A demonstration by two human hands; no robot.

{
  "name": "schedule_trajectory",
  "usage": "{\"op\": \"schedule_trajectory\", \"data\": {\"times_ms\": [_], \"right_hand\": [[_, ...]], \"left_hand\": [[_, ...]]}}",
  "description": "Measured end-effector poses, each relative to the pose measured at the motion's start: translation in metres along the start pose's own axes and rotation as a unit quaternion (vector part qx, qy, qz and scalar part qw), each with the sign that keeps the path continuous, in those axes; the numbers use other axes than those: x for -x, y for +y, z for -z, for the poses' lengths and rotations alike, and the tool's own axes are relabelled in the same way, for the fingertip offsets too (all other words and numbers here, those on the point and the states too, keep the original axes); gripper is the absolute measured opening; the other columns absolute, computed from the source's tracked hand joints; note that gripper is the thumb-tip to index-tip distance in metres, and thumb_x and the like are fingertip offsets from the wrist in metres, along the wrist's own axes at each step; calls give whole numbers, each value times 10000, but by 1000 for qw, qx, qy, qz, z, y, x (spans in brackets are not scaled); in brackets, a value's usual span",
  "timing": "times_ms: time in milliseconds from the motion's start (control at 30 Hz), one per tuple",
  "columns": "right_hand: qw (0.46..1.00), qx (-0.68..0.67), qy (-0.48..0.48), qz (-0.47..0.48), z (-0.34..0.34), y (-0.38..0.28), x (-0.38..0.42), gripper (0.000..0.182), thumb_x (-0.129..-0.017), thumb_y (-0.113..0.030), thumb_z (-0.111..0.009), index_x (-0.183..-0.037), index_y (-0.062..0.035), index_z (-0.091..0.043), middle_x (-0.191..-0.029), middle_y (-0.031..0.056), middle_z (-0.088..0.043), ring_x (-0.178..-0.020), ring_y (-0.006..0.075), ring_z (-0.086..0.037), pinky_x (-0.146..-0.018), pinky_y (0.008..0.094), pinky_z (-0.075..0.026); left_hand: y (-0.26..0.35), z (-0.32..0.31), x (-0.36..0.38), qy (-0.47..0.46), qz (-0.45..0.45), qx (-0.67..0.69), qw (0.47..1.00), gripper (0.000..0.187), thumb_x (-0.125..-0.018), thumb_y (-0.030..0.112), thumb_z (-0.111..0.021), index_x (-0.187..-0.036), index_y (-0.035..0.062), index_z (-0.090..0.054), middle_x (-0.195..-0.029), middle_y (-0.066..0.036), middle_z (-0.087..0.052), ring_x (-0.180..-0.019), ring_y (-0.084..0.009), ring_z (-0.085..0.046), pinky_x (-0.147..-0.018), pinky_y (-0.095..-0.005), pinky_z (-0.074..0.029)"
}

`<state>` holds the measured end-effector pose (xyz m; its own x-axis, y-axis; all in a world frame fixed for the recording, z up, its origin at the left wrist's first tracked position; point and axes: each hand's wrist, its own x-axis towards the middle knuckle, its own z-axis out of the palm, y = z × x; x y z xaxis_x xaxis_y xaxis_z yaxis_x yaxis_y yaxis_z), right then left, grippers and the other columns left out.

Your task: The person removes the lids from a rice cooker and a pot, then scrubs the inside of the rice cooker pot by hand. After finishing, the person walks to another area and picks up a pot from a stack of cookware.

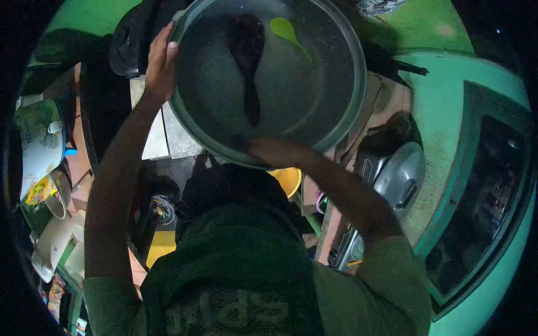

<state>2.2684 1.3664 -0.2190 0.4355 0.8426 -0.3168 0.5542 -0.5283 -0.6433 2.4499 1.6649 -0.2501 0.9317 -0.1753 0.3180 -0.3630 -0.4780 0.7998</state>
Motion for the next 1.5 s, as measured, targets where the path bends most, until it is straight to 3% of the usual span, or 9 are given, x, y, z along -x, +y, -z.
{"op": "schedule_trajectory", "data": {"times_ms": [133,300,367,667,1033,1167,1200,1267,1500], "right_hand": [[907,-102,-237,-333,44,29,28,309,-926,-170,-545,-1183,-16,-617,-1257,190,-584,-1220,283,-539,-1043,443,-423],[821,363,-282,-338,103,132,49,330,-912,-172,-524,-1182,-9,-623,-1234,222,-582,-1131,394,-560,-1028,554,-367],[868,330,-17,-371,53,195,48,335,-919,-172,-525,-1198,-10,-616,-1263,252,-547,-1163,434,-520,-1039,572,-353],[857,-25,-350,-376,49,79,23,330,-935,-224,-509,-1174,-40,-644,-1224,195,-601,-1150,337,-582,-1003,481,-442],[760,630,161,-20,202,225,-32,369,-879,-78,-503,-1241,-34,-564,-1405,130,-444,-1352,292,-359,-1129,471,-314],[844,209,122,-479,93,168,47,411,-861,-211,-598,-1257,-101,-588,-1295,165,-508,-1162,305,-512,-1053,481,-377],[823,340,-177,-419,94,135,49,359,-863,-185,-616,-1209,-90,-617,-1199,184,-572,-1163,312,-516,-1009,481,-417],[855,262,-216,-392,78,107,58,329,-880,-175,-604,-1193,-76,-630,-1144,192,-600,-1174,323,-512,-968,476,-458],[930,-76,202,-297,84,87,-84,388,-905,-114,-527,-1273,8,-544,-1104,225,-561,-1074,370,-558,-953,471,-453]], "left_hand": [[3,4,-3,-7,-36,-14,999,558,-1035,428,-312,-1458,67,-353,-1462,-276,-322,-1383,-413,-291,-1141,-493,-210],[8,4,-1,-11,13,21,1000,536,-1036,393,-332,-1449,53,-364,-1451,-285,-336,-1378,-424,-291,-1139,-492,-208],[7,4,-2,-13,14,3,1000,528,-1032,378,-347,-1446,51,-369,-1452,-296,-325,-1377,-425,-289,-1141,-488,-199],[21,8,-2,-28,-5,10,1000,578,-1031,457,-299,-1474,86,-325,-1483,-290,-262,-1393,-430,-252,-1142,-501,-204],[24,10,-3,-65,62,-30,996,521,-1046,391,-280,-1483,107,-309,-1485,-289,-256,-1405,-421,-237,-1147,-514,-201],[27,10,-5,-63,81,-34,994,521,-1046,389,-283,-1484,107,-307,-1491,-287,-249,-1404,-428,-234,-1148,-518,-193],[27,11,-4,-59,81,-33,994,521,-1046,389,-283,-1484,107,-307,-1491,-287,-249,-1404,-428,-234,-1148,-518,-193],[27,11,-3,-66,78,-40,994,536,-1044,408,-271,-1486,108,-304,-1497,-284,-243,-1406,-431,-227,-1148,-521,-194],[27,11,-4,-69,88,-26,993,546,-1043,413,-287,-1485,95,-304,-1501,-285,-236,-1410,-423,-221,-1146,-510,-188]]}}
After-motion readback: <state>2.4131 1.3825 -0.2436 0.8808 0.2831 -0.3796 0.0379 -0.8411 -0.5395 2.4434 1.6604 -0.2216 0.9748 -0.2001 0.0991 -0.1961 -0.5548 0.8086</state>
